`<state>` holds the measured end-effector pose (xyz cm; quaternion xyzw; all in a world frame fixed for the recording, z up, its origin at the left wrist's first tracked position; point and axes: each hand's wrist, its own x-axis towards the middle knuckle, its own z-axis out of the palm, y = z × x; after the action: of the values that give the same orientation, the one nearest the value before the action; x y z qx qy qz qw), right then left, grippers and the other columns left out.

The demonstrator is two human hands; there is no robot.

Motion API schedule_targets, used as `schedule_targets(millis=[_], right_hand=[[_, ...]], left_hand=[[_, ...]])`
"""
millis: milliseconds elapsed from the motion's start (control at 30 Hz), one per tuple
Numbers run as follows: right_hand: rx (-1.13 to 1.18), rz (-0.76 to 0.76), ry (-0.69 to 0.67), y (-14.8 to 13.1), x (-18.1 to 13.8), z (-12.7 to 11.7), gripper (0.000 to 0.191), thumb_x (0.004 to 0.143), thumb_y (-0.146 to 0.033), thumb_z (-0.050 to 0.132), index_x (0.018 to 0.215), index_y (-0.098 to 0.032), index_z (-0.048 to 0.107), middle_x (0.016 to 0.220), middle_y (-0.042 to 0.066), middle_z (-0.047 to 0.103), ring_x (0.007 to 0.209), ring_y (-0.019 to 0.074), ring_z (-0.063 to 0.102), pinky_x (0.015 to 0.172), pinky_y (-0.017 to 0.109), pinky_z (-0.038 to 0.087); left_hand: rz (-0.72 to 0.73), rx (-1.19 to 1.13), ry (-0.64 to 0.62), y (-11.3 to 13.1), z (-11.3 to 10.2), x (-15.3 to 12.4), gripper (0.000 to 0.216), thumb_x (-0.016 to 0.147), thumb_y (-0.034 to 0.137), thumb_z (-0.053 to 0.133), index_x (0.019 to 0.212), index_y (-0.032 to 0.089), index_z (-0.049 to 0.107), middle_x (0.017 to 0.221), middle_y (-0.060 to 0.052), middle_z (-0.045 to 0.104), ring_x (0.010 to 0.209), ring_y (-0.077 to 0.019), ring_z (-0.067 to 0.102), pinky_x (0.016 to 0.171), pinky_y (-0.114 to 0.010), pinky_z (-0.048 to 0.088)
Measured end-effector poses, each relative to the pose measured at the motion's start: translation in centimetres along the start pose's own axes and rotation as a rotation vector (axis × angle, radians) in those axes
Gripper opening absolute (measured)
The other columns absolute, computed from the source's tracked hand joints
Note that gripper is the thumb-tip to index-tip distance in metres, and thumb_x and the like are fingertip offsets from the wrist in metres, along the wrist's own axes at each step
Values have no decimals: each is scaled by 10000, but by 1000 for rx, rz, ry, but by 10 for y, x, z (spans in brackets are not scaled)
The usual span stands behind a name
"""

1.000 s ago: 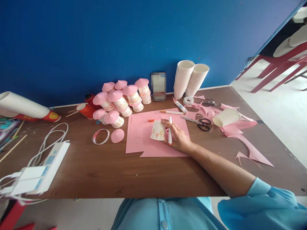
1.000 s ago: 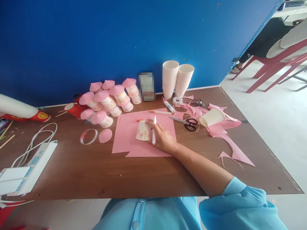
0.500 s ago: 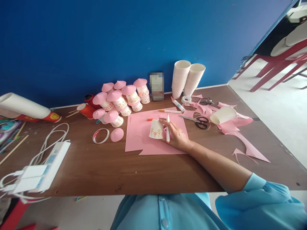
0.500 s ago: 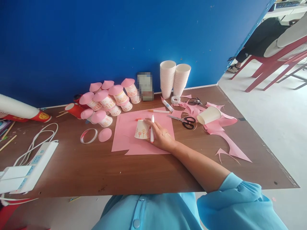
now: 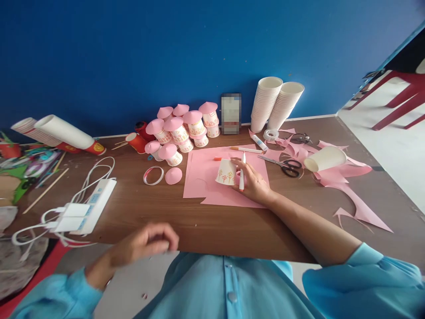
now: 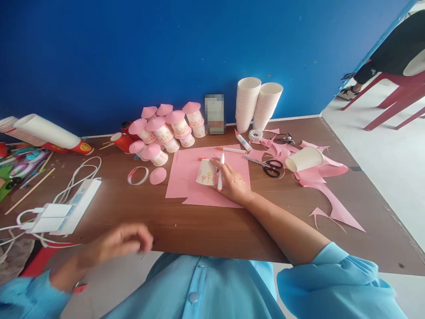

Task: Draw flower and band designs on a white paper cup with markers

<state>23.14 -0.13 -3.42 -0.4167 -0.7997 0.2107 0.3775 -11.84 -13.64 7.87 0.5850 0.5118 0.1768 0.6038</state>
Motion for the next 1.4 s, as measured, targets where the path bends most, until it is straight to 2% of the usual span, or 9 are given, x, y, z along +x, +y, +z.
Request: schedule_targets(millis=[133, 267, 367, 500, 700, 833, 1033, 1267, 1400], right_hand=[[-31, -22, 36, 0, 3, -3, 757, 944, -460, 746, 1595, -313, 389, 1572, 170, 593, 1112, 310, 763, 815, 466, 707], [-64, -81, 83, 2, 4, -10, 820, 954, -510, 753, 1625, -301, 332, 1587, 195, 579, 1136, 322, 754, 893, 505, 700], [-86, -84, 93, 3, 5, -16, 819, 964, -526, 743, 1633, -296, 332, 1598, 205, 566, 1188, 340, 743, 893, 502, 697], [-72, -81, 89, 3, 6, -20, 826, 977, -523, 736, 1650, -294, 316, 1590, 217, 566, 1229, 344, 732, 947, 505, 681], [165, -58, 210, 4, 7, -23, 824, 976, -531, 755, 1640, -358, 298, 1615, 192, 521, 1120, 273, 749, 878, 468, 681], [233, 109, 311, 5, 4, -27, 488, 1088, -526, 566, 1544, -368, 490, 1212, 65, 718, 813, 193, 717, 809, 440, 647], [213, 81, 306, -25, 13, -48, 413, 1097, -518, 546, 1439, -328, 680, 863, 28, 657, 755, 210, 654, 721, 410, 602], [249, -116, 285, -47, 35, -61, 336, 1115, -345, 548, 1435, -319, 647, 967, 35, 772, 784, 193, 760, 748, 388, 663], [84, -82, 211, -26, 38, -42, 427, 1058, -461, 645, 1455, -330, 553, 1479, 128, 681, 1385, 324, 678, 1100, 575, 625]], left_hand=[[220, -146, 332, 25, 1, 87, 452, 926, 484, 786, 1291, 246, 664, 1363, -106, 699, 1278, -272, 640, 1106, -436, 517], [278, -204, 194, 46, 28, 178, 753, 735, 449, 936, 1363, 252, 570, 1561, -145, 553, 1432, -343, 539, 1162, -509, 475], [323, -246, 24, 55, 47, 206, 874, 698, 434, 955, 1435, 266, 518, 1512, -140, 577, 1372, -359, 575, 1097, -509, 521], [329, -228, -49, 56, 57, 210, 831, 747, 327, 938, 1442, 240, 490, 1434, -128, 626, 1354, -343, 590, 1096, -486, 531], [229, -551, -57, 29, 55, 217, 769, 760, 388, 934, 1409, 249, 545, 1319, -101, 686, 1225, -324, 674, 1043, -487, 542], [206, -656, -13, 18, 51, 222, 815, 712, 337, 973, 1415, 285, 564, 1259, -65, 694, 1154, -276, 689, 1042, -463, 537], [138, -741, -33, 19, 45, 225, 790, 691, 341, 989, 1371, 264, 595, 1215, -61, 714, 1147, -281, 692, 1025, -457, 547], [212, -848, -138, 22, 43, 225, 709, 751, 341, 930, 1386, 277, 623, 1217, -75, 772, 1204, -324, 734, 1086, -515, 557], [173, -873, -185, 25, 38, 222, 684, 739, 372, 923, 1355, 255, 647, 1164, -82, 792, 1213, -362, 746, 1134, -581, 531]])
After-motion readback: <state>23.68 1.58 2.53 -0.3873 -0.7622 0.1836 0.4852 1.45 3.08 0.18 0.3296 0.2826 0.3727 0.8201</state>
